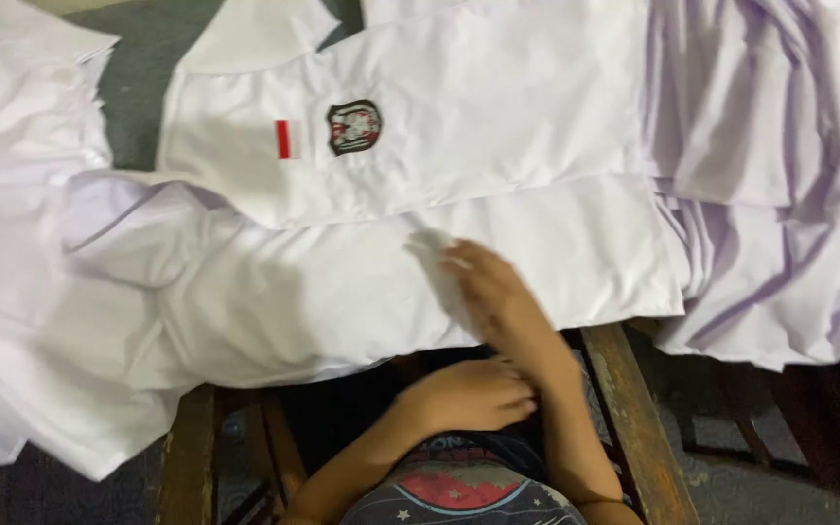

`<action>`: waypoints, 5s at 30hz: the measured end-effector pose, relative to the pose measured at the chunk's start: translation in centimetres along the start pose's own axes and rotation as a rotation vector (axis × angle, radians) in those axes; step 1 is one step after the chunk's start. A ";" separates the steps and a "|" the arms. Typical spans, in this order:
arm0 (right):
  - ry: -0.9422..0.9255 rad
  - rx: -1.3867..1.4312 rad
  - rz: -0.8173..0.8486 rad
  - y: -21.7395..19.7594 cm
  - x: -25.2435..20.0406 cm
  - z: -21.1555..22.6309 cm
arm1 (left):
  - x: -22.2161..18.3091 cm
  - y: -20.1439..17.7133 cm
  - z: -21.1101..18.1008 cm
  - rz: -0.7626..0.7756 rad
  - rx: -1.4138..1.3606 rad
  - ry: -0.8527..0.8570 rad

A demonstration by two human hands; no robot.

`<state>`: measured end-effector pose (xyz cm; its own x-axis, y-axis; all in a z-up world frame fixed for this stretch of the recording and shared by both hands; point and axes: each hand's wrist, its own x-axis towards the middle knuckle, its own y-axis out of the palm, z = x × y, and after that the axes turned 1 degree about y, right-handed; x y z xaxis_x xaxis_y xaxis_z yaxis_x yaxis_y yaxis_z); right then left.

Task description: Folding white shirts and trimming loose threads with snips in a factory setting.

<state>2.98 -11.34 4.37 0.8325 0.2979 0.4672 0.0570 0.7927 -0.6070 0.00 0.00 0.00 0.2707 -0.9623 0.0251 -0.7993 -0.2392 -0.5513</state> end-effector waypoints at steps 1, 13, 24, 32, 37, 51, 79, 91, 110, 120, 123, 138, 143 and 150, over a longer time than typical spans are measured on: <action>-0.011 0.011 0.014 1.4 0.6 0.4 | -2.5 -2.1 -0.9 -0.017 -0.002 -0.012; -0.158 -0.545 0.260 12.3 3.0 -3.6 | -20.0 -8.1 4.6 -1.064 0.690 -0.789; 0.113 -0.484 0.325 1.7 -0.4 -2.5 | -21.1 -8.8 3.7 -0.951 0.408 -0.958; 0.053 -0.379 -0.013 4.2 2.2 -5.1 | -24.8 -10.6 2.3 -1.411 0.360 -0.636; -0.139 -0.672 0.231 10.0 2.2 0.1 | -26.0 -10.7 5.0 -1.301 0.510 -0.640; 0.166 -0.020 0.316 1.1 -0.6 -0.9 | -25.8 -10.2 6.1 -1.281 0.556 -0.717; 0.129 -0.451 0.341 1.3 -4.6 -1.7 | -24.7 -10.4 5.7 -1.325 0.566 -0.778; 0.148 -0.380 0.451 2.4 -3.4 -0.6 | -24.9 -10.6 5.2 -1.371 0.538 -0.699; -0.068 -0.227 0.639 6.6 2.4 1.0 | -25.1 -10.7 4.5 -1.389 0.387 -0.690; -0.066 -0.168 0.663 5.8 2.3 1.2 | -25.3 -10.7 5.0 -1.400 0.435 -0.669; -0.027 -0.252 0.608 6.9 1.7 0.9 | -25.4 -10.8 4.9 -1.402 0.435 -0.675; -0.576 -0.439 0.650 19.6 3.8 5.4 | -26.2 -11.4 4.2 -1.454 0.237 -0.658; -0.444 0.033 0.872 17.6 6.2 6.6 | -26.4 -11.9 3.7 -1.450 0.112 -0.734; -0.357 -0.543 0.426 27.6 9.0 6.0 | -26.2 -12.3 2.5 -1.514 -0.165 -0.650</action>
<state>8.73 16.45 -4.34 0.6203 0.7450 0.2454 0.1107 0.2266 -0.9677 4.09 28.43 4.06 0.9371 0.3424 0.0684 0.3480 -0.8997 -0.2634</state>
